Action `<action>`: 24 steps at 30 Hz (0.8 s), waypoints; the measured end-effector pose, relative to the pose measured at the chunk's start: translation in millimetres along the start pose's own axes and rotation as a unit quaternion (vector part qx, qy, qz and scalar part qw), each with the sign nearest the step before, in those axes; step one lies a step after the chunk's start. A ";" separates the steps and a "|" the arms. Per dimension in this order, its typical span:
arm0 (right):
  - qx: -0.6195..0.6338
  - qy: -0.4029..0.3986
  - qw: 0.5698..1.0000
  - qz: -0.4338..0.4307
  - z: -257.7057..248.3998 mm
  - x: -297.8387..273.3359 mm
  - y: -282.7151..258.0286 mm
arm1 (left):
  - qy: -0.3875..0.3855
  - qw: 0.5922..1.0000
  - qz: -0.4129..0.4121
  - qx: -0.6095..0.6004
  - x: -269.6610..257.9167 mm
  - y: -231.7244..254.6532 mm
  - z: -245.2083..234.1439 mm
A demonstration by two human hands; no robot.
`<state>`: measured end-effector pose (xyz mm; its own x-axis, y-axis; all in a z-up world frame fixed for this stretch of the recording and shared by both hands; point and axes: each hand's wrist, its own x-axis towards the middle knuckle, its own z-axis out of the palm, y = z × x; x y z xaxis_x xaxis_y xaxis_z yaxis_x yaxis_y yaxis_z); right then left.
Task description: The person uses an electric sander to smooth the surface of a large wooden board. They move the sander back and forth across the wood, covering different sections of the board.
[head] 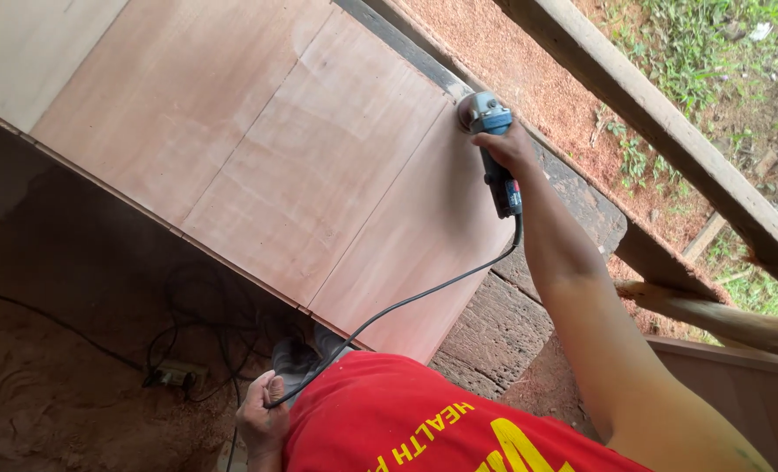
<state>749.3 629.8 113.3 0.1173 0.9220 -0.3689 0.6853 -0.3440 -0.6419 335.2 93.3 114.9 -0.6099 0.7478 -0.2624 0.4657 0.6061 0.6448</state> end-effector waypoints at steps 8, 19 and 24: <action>0.014 0.036 0.998 0.042 6.9 -3.1 -22.9 | 0.046 0.998 0.018 -0.038 -5.3 -11.1 1.2; -0.036 -0.023 0.997 0.066 16.3 -20.3 -59.2 | 0.053 0.998 0.020 -0.024 -9.3 -12.1 1.3; -0.132 -0.040 0.990 -0.031 39.6 -17.2 -27.9 | -0.003 0.999 -0.046 0.021 -6.8 -11.7 3.2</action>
